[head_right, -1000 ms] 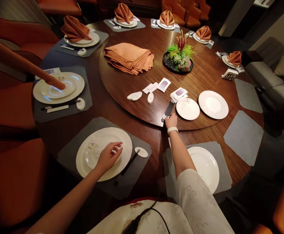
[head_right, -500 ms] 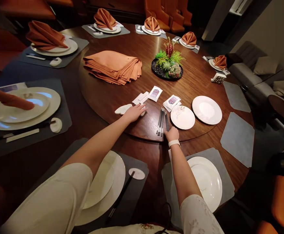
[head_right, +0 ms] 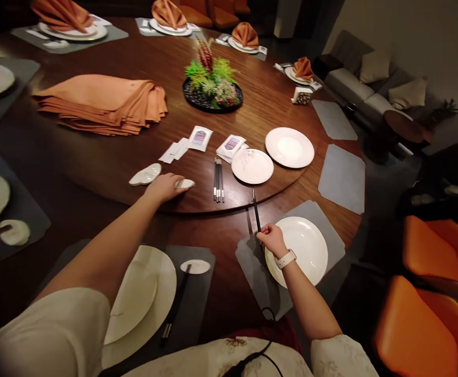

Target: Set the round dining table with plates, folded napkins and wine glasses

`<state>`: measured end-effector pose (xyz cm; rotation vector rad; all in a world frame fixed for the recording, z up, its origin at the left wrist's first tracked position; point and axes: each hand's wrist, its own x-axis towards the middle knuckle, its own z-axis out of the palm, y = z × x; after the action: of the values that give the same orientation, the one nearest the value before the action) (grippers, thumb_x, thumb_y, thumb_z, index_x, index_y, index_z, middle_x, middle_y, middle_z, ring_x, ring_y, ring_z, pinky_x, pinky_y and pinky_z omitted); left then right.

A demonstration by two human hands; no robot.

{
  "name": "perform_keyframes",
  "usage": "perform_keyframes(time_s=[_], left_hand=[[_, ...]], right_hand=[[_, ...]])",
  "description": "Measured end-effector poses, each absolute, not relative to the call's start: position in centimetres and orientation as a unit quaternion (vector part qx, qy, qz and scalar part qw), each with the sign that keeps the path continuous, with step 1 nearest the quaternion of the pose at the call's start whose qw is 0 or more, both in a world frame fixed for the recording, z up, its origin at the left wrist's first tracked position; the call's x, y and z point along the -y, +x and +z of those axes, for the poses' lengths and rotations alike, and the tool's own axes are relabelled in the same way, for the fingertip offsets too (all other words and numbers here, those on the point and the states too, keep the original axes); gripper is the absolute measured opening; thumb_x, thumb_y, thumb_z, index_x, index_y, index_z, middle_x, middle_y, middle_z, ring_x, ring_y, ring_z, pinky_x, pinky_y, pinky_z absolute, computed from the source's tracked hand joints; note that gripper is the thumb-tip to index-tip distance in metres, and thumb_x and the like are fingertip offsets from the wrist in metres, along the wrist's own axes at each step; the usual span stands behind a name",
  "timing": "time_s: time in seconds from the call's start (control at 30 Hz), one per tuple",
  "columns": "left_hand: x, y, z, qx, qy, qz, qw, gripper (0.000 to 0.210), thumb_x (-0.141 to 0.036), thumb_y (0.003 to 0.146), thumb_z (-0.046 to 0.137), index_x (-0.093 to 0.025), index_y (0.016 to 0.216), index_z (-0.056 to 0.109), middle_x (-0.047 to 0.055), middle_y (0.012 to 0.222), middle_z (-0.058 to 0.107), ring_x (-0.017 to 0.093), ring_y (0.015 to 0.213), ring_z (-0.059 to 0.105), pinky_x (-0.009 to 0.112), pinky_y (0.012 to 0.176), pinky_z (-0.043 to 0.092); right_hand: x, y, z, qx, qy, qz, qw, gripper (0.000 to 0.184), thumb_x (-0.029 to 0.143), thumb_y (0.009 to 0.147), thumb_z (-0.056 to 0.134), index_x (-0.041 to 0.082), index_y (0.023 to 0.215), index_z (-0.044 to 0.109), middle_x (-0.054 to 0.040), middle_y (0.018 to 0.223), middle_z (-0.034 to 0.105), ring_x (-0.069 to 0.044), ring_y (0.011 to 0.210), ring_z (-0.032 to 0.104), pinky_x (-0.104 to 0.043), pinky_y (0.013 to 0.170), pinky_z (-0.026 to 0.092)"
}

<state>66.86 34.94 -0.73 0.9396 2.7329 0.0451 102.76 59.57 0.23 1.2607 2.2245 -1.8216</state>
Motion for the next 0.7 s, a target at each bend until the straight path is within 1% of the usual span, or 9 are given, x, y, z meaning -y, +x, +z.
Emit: perform_keyframes(time_s=[0.1, 0.23, 0.3, 0.4, 0.5, 0.57, 0.7], left_hand=[[-35.1, 70.4, -0.8, -0.944, 0.298, 0.037, 0.135, 0.051, -0.045, 0.085, 0.063, -0.014, 0.125, 0.067, 0.018, 0.121, 0.065, 0.032, 0.109, 0.062, 0.037, 0.094, 0.048], [-38.9, 77.6, 0.7, -0.952, 0.271, 0.089, 0.111, 0.048, -0.048, 0.084, 0.062, -0.015, 0.118, 0.071, 0.009, 0.102, 0.068, 0.026, 0.095, 0.062, 0.033, 0.085, 0.049], [-43.9, 82.0, 1.5, -0.943, 0.282, 0.150, 0.092, 0.048, -0.048, 0.083, 0.064, -0.015, 0.117, 0.071, 0.006, 0.098, 0.069, 0.024, 0.090, 0.062, 0.031, 0.083, 0.049], [-54.8, 88.6, 1.4, -0.903, 0.339, 0.241, 0.109, 0.047, -0.047, 0.080, 0.069, -0.018, 0.117, 0.073, 0.006, 0.103, 0.070, 0.023, 0.092, 0.063, 0.031, 0.084, 0.049], [-66.6, 94.1, -0.8, -0.865, 0.383, 0.274, 0.172, 0.044, -0.041, 0.076, 0.074, -0.016, 0.112, 0.074, 0.008, 0.107, 0.070, 0.023, 0.094, 0.065, 0.030, 0.085, 0.051], [-72.5, 96.9, -3.0, -0.855, 0.401, 0.269, 0.190, 0.041, -0.036, 0.077, 0.074, -0.015, 0.112, 0.073, 0.010, 0.108, 0.069, 0.024, 0.098, 0.065, 0.032, 0.089, 0.051], [-77.4, 100.3, -7.1, -0.868, 0.399, 0.232, 0.186, 0.039, -0.031, 0.079, 0.073, -0.016, 0.115, 0.071, 0.013, 0.111, 0.066, 0.031, 0.110, 0.062, 0.039, 0.098, 0.050]], right_hand=[[-61.4, 108.2, 0.4, -0.685, 0.401, -0.607, -0.018, 0.016, 0.028, 0.055, 0.057, 0.021, 0.069, 0.054, 0.0049, 0.060, 0.052, -0.011, 0.050, 0.049, -0.024, 0.046, 0.044], [-66.3, 114.7, -0.5, -0.697, 0.411, -0.586, -0.051, 0.015, 0.026, 0.055, 0.055, 0.021, 0.069, 0.055, 0.0042, 0.061, 0.053, -0.012, 0.054, 0.049, -0.024, 0.052, 0.044], [-69.5, 117.4, -1.2, -0.713, 0.410, -0.564, -0.076, 0.012, 0.024, 0.056, 0.055, 0.021, 0.068, 0.054, 0.0040, 0.061, 0.053, -0.012, 0.055, 0.049, -0.024, 0.055, 0.044], [-74.5, 120.7, -2.1, -0.760, 0.391, -0.510, -0.094, 0.010, 0.022, 0.058, 0.057, 0.021, 0.067, 0.052, 0.0028, 0.063, 0.054, -0.013, 0.060, 0.050, -0.025, 0.060, 0.042], [-79.1, 123.0, -2.7, -0.817, 0.379, -0.427, -0.081, 0.009, 0.021, 0.062, 0.058, 0.021, 0.069, 0.052, 0.0015, 0.065, 0.055, -0.015, 0.063, 0.050, -0.025, 0.062, 0.039], [-81.5, 124.0, -3.1, -0.850, 0.376, -0.364, -0.065, 0.007, 0.020, 0.065, 0.058, 0.021, 0.069, 0.052, 0.0004, 0.066, 0.055, -0.015, 0.065, 0.051, -0.026, 0.064, 0.037], [-84.2, 124.8, -4.2, -0.881, 0.379, -0.283, 0.005, 0.004, 0.018, 0.071, 0.059, 0.018, 0.075, 0.058, -0.0038, 0.075, 0.062, -0.017, 0.071, 0.053, -0.027, 0.066, 0.035]])
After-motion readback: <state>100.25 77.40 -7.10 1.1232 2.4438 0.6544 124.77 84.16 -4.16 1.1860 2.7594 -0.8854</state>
